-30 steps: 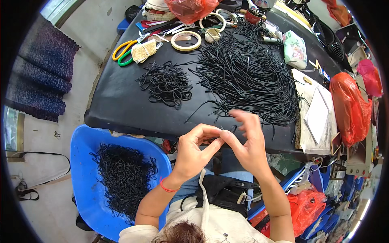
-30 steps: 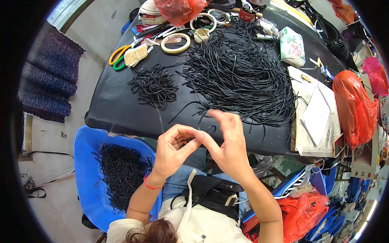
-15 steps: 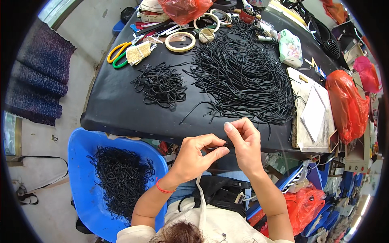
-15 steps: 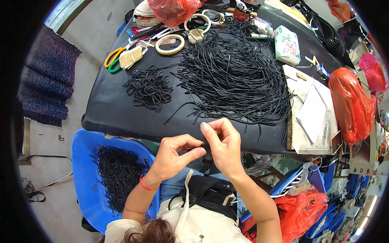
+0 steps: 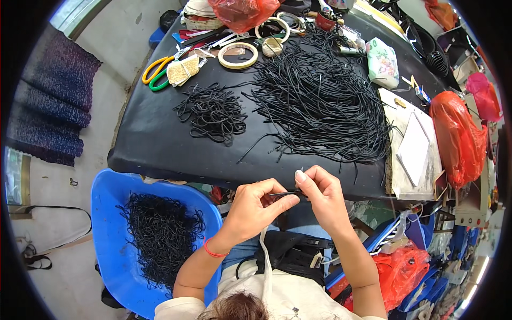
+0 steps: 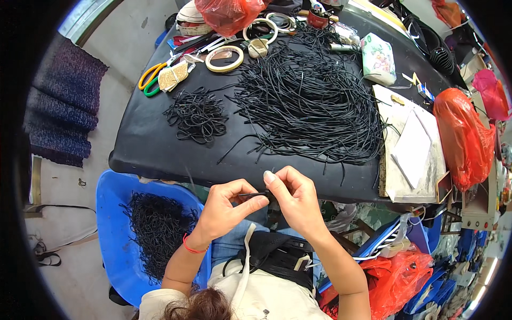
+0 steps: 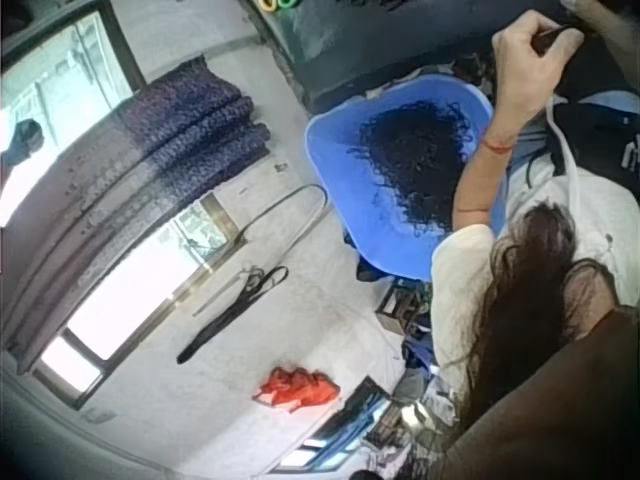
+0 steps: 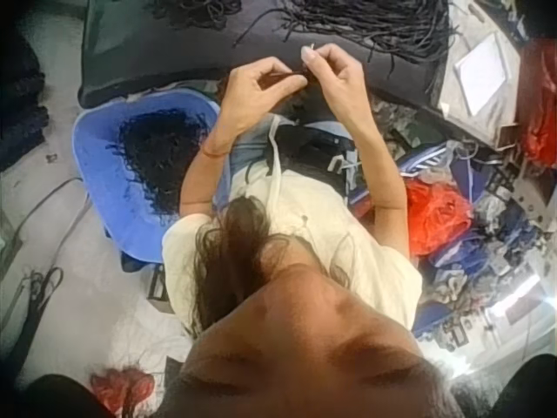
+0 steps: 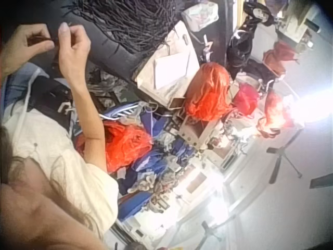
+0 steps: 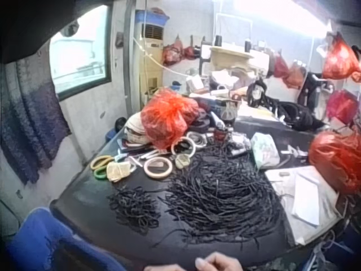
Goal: The person sits at a cluttered workbench and repeatedly picks up black cable ties from a large pile. They loop each tie by hand to form a knot and place the finished items into a blue plastic bin. The process is continuous and repetitive throughout the clip.
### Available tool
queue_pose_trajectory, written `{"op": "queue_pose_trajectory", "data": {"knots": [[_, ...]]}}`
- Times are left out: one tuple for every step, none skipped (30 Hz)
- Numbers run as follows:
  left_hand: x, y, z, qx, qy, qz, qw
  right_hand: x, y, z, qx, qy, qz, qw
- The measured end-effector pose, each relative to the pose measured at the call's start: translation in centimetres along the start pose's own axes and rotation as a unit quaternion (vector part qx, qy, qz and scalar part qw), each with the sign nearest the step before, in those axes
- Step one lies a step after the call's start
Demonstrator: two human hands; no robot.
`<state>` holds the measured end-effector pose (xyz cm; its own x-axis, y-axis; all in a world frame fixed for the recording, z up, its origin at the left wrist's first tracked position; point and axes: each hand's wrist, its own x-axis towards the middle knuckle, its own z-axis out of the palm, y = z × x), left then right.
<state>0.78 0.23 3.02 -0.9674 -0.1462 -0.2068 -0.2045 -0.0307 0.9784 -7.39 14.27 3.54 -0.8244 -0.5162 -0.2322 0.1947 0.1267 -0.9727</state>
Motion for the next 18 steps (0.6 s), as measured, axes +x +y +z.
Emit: {"op": "queue_pose_trajectory", "data": {"knots": [[0.1,-0.5,0.0,-0.026,-0.001,0.009,1.0,0.0,0.0,0.3,0.01,0.002,0.008,1.0],[0.0,-0.9,0.1,-0.053,-0.001,0.016,0.998,0.0,0.1,0.4,0.019,0.003,0.017,1.0],[0.0,-1.3,0.2,-0.075,0.001,0.019,0.997,0.0,0.4,0.4,0.026,0.006,0.013,1.0],[0.0,-1.5,0.5,-0.097,0.003,0.021,0.995,0.0,0.7,0.4,0.033,0.009,0.01,0.999],[0.0,-1.7,0.7,-0.118,0.003,0.024,0.993,0.0,0.9,0.4,0.041,0.014,0.005,0.999],[-0.1,-1.8,0.8,-0.132,0.004,0.019,0.991,0.0,0.8,0.5,0.039,0.022,0.003,0.999],[-0.3,-1.9,1.0,-0.145,0.005,0.013,0.989,-0.1,0.8,0.6,0.037,0.03,0.002,0.999],[-0.4,-1.9,1.1,-0.159,0.008,0.007,0.987,-0.1,0.7,0.7,0.035,0.036,0.002,0.999],[-0.3,-1.9,1.2,-0.144,0.025,0.02,0.989,-0.2,0.7,0.8,0.011,0.042,-0.017,0.999],[-0.2,-1.7,1.4,-0.128,0.042,0.032,0.99,-0.2,0.7,0.9,-0.014,0.048,-0.037,0.998],[-0.1,-1.6,1.5,-0.113,0.06,0.045,0.991,-0.3,0.7,1.0,-0.039,0.055,-0.056,0.996],[0.0,-1.6,1.6,-0.105,0.061,0.064,0.991,-0.3,0.6,1.3,-0.028,0.061,-0.064,0.996],[0.2,-1.5,1.6,-0.096,0.063,0.084,0.99,-0.4,0.4,1.6,-0.017,0.067,-0.072,0.995],[0.3,-1.5,1.6,-0.087,0.064,0.104,0.989,-0.4,0.2,1.8,-0.007,0.074,-0.08,0.994],[0.2,-1.3,1.5,-0.081,0.061,0.094,0.99,-0.4,0.3,1.6,-0.012,0.057,-0.079,0.995],[0.1,-1.0,1.4,-0.075,0.058,0.085,0.992,-0.4,0.4,1.3,-0.018,0.041,-0.078,0.996],[0.0,-0.9,1.3,-0.068,0.054,0.075,0.993,-0.4,0.5,1.1,-0.023,0.025,-0.076,0.997],[0.0,-1.1,1.2,-0.059,0.043,0.087,0.994,-0.5,0.6,1.1,-0.006,0.023,-0.073,0.997]]}}
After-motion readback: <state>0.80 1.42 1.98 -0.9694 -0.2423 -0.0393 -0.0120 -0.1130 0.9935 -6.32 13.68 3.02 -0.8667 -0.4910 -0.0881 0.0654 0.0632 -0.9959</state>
